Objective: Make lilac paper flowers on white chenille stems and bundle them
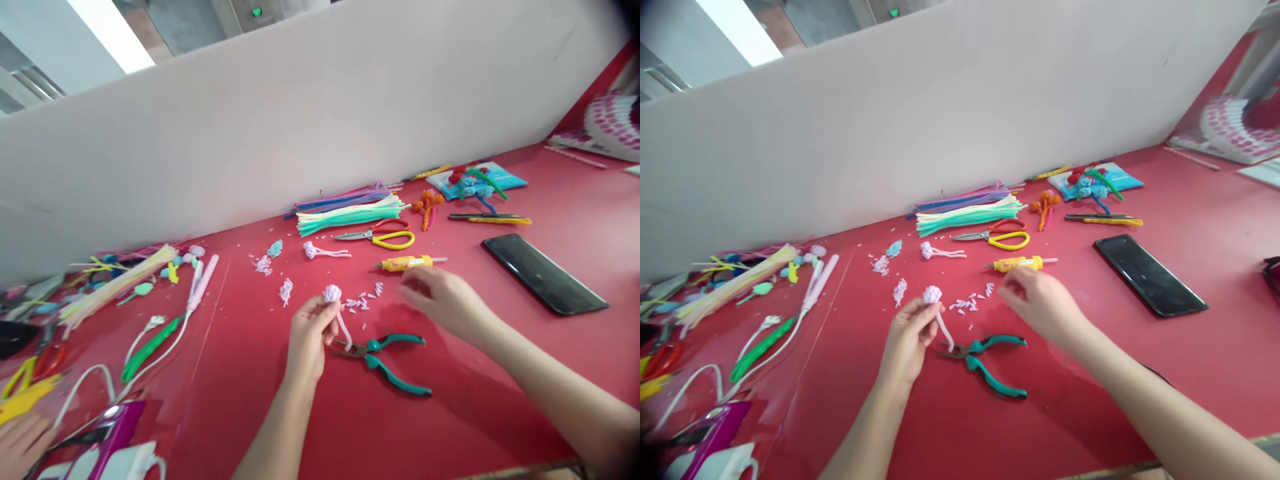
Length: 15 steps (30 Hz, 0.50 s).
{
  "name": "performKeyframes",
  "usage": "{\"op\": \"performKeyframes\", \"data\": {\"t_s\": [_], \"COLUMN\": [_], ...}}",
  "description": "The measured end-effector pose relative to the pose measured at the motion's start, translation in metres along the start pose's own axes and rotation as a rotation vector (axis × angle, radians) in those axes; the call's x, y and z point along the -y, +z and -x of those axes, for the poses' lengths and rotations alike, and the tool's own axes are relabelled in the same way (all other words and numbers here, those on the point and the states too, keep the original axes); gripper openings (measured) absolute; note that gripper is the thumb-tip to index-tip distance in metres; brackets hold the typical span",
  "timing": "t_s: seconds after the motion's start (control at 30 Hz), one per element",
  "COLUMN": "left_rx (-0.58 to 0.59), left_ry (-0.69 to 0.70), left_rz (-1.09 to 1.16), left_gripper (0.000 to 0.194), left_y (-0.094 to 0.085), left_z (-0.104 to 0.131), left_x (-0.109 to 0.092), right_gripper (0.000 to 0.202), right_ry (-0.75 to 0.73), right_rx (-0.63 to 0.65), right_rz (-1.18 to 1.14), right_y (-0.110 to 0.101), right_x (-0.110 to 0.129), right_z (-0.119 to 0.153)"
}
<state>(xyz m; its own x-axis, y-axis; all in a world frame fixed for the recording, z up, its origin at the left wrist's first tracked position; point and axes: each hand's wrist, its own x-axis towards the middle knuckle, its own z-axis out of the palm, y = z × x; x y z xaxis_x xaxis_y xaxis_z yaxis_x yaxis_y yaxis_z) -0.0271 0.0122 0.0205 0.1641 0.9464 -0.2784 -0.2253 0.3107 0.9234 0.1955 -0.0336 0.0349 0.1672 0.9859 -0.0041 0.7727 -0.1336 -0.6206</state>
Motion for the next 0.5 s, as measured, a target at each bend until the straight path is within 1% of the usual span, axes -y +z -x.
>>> {"op": "performKeyframes", "data": {"t_s": [0.07, 0.13, 0.17, 0.2, 0.27, 0.33, 0.37, 0.47, 0.5], "left_rx": [0.024, 0.028, 0.025, 0.019, -0.001, -0.022, -0.033, -0.075, -0.093], "left_ry": [-0.049, -0.053, -0.051, -0.046, -0.036, -0.026, -0.019, 0.018, 0.036], "left_rz": [0.069, 0.096, 0.108, 0.121, 0.149, 0.176, 0.188, 0.22, 0.234], "left_gripper": [0.021, 0.022, 0.022, 0.022, 0.023, 0.024, 0.025, 0.026, 0.025], "left_y": [-0.001, -0.003, -0.004, -0.004, -0.006, -0.007, -0.008, -0.012, -0.014], "left_z": [-0.001, -0.002, -0.002, -0.002, -0.003, -0.004, -0.005, -0.008, -0.011], "left_x": [0.002, 0.002, 0.002, 0.002, 0.0, -0.001, -0.002, -0.002, -0.002], "right_gripper": [0.021, 0.025, 0.025, 0.025, 0.025, 0.023, 0.02, 0.013, 0.014], "right_ry": [-0.052, -0.016, -0.006, 0.009, 0.065, 0.097, 0.109, 0.144, 0.163], "right_rx": [0.213, 0.437, 0.547, 0.602, 0.555, 0.516, 0.517, 0.576, 0.594], "right_rz": [-0.265, -0.595, -0.72, -0.798, -0.901, -0.953, -0.974, -1.031, -1.056], "right_y": [0.009, 0.024, 0.032, 0.04, 0.052, 0.059, 0.061, 0.065, 0.066], "right_x": [0.027, 0.048, 0.056, 0.063, 0.07, 0.074, 0.075, 0.077, 0.077], "right_z": [0.004, 0.004, 0.003, 0.001, -0.006, -0.013, -0.016, -0.019, -0.018]}}
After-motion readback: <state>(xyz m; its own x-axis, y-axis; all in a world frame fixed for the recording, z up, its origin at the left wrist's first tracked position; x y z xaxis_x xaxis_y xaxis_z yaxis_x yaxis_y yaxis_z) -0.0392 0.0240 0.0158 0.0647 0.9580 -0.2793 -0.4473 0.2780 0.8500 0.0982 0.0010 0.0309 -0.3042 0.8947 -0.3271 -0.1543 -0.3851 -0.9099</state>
